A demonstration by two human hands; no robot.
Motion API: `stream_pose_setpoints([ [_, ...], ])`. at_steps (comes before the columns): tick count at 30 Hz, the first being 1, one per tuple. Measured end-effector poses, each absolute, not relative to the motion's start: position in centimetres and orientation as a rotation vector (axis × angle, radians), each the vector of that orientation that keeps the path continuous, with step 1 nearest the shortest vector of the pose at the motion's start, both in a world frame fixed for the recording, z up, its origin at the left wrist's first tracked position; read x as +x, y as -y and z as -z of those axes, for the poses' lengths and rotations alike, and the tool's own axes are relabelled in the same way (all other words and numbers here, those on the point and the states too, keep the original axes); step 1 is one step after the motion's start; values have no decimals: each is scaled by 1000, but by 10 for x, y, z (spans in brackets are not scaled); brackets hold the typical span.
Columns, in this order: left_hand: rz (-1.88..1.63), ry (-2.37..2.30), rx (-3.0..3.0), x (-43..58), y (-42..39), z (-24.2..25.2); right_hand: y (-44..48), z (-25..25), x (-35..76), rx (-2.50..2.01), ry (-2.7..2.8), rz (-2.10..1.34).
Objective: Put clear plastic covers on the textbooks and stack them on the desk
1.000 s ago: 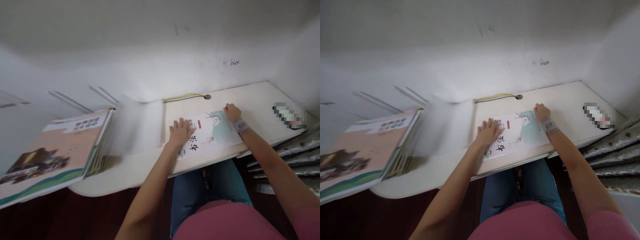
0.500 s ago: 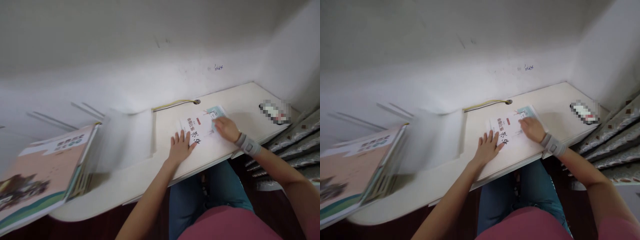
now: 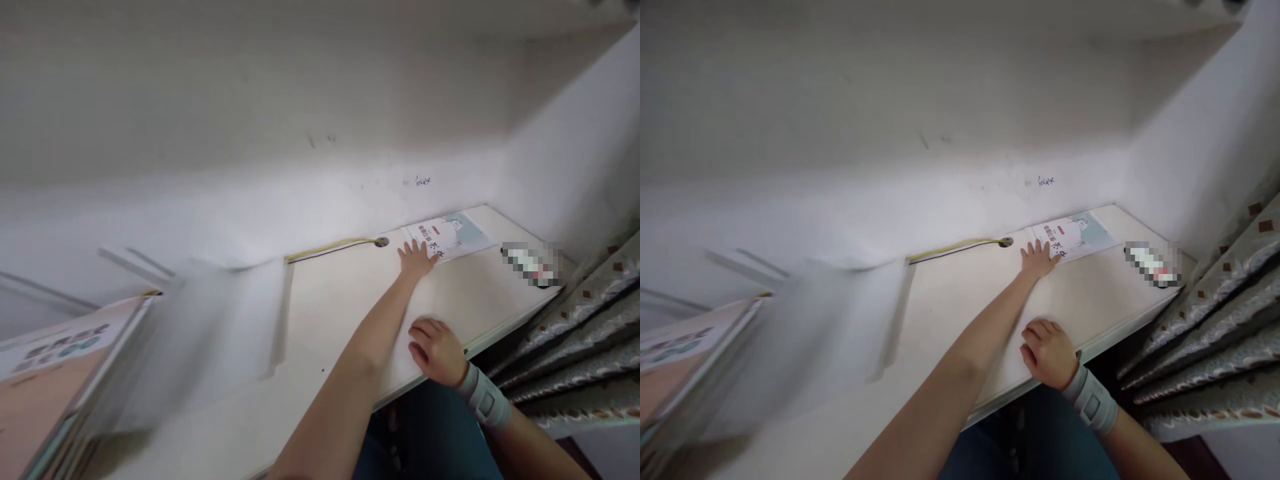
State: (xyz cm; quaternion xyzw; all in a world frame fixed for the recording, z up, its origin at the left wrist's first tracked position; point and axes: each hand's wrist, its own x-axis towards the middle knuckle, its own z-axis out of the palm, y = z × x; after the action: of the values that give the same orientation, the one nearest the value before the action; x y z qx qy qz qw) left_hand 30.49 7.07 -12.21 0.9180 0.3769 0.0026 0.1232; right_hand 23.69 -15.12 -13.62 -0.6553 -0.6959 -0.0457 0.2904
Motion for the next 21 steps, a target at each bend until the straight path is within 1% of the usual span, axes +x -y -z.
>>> stream_pose_setpoints([
  [8,-86,-1142,2651,312,-71,125,151,138,234,-1761,1822,142],
  [13,-427,-1101,2441,294,-61,110,152,139,239,-1769,1828,175],
  [15,-481,-1035,2372,276,-50,107,154,140,243,-1763,1840,184],
  [17,-448,-968,2349,250,-34,108,154,142,247,-1747,1858,193],
  [21,-376,-892,2324,162,-5,116,155,148,254,-1715,1913,214],
])
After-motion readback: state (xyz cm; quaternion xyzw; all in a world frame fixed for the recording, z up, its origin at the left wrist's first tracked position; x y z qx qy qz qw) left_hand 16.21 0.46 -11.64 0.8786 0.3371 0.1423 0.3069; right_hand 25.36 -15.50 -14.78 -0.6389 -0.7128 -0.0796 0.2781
